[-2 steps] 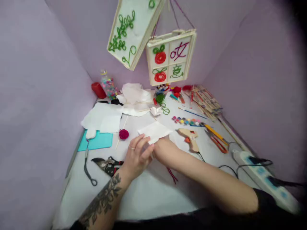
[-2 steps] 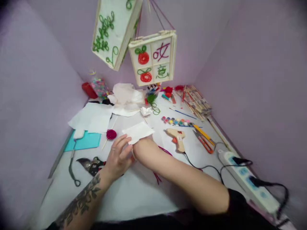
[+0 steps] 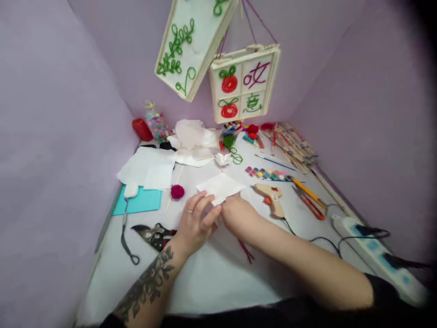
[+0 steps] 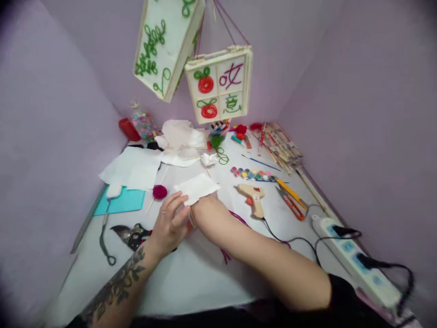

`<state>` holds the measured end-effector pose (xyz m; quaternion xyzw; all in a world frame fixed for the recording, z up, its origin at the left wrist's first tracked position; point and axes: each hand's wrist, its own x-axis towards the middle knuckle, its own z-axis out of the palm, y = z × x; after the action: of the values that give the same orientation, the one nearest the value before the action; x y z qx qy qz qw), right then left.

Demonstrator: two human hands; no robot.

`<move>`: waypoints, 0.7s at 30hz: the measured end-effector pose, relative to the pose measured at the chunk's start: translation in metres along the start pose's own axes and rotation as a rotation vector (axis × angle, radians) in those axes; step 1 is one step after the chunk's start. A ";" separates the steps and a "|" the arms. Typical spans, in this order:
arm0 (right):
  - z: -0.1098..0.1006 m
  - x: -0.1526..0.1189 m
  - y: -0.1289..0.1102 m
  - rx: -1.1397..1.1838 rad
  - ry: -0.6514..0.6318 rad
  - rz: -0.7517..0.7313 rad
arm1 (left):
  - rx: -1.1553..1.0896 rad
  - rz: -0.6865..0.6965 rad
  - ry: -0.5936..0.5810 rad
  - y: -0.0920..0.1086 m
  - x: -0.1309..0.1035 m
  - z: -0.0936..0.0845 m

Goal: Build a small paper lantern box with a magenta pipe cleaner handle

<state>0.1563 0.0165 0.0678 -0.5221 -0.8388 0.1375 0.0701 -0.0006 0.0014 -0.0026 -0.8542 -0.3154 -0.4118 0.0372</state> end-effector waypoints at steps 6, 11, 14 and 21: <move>-0.021 -0.033 0.031 -0.032 0.007 0.132 | -0.180 -0.569 0.015 -0.013 -0.008 0.006; -0.004 -0.035 0.045 0.700 0.187 0.065 | -0.179 -0.767 0.026 -0.011 0.000 -0.016; 0.019 -0.037 0.021 1.210 0.069 0.031 | -0.459 -0.653 0.036 0.008 0.008 -0.029; 0.051 -0.047 -0.028 0.980 -0.012 -0.023 | -1.202 -0.730 0.481 0.015 0.024 -0.051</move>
<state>0.1396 -0.0457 0.0293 -0.4175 -0.6816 0.5182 0.3042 -0.0160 -0.0151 0.0517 -0.4542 -0.2825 -0.6752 -0.5080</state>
